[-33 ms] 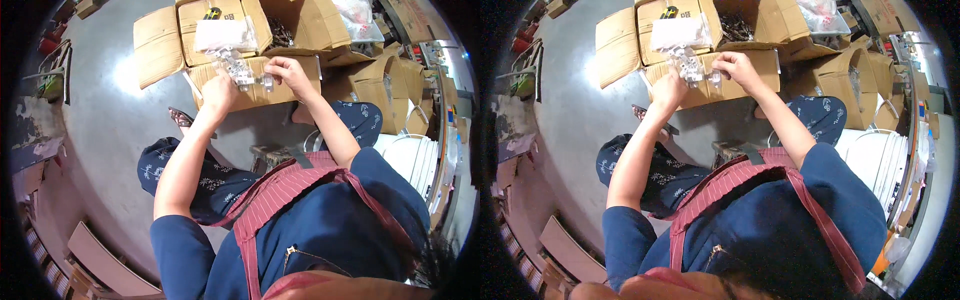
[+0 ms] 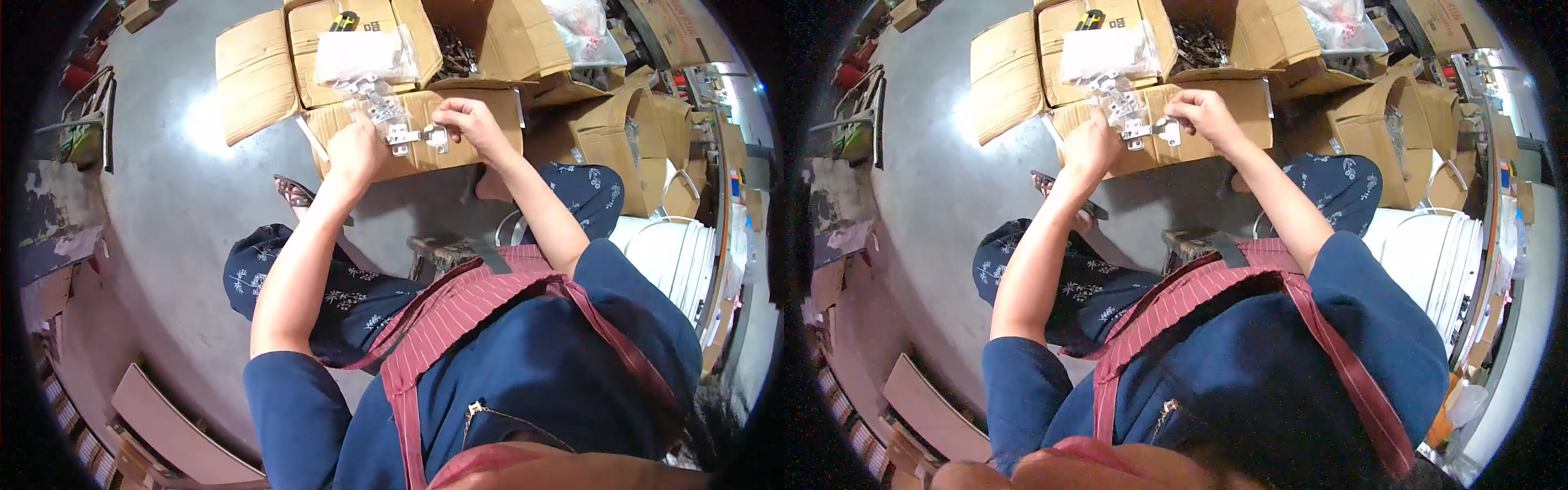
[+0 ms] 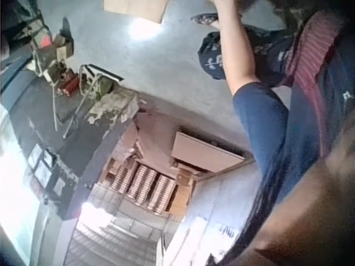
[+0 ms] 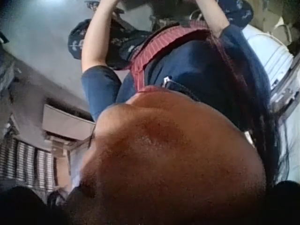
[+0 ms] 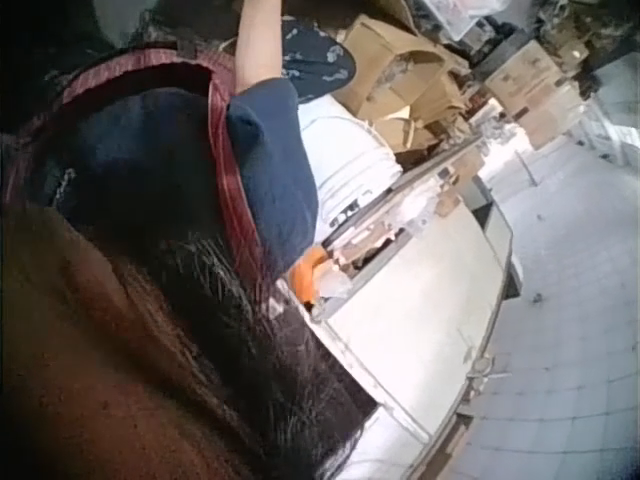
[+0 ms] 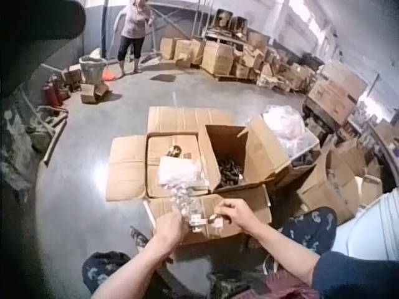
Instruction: The person takes metal hardware pieces from a box and puts them into plastic bags.
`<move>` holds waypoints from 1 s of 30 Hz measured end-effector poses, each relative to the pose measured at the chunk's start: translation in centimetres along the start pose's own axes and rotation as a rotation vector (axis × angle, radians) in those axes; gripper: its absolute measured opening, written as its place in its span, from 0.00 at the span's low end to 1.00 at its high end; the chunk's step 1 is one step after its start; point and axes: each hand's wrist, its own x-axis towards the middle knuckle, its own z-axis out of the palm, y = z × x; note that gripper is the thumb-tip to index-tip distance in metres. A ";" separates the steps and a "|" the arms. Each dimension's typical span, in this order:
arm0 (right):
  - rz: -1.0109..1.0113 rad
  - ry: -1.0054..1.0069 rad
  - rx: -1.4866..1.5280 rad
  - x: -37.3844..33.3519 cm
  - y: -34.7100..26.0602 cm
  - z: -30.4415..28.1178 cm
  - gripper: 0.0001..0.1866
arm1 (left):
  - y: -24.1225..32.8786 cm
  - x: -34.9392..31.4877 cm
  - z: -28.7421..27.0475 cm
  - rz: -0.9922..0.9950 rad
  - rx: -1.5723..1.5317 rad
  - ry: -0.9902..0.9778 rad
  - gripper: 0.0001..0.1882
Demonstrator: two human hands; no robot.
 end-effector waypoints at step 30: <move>0.193 0.063 0.524 0.8 3.5 6.5 0.07 | 1.9 -1.8 0.0 0.088 -0.073 0.055 0.11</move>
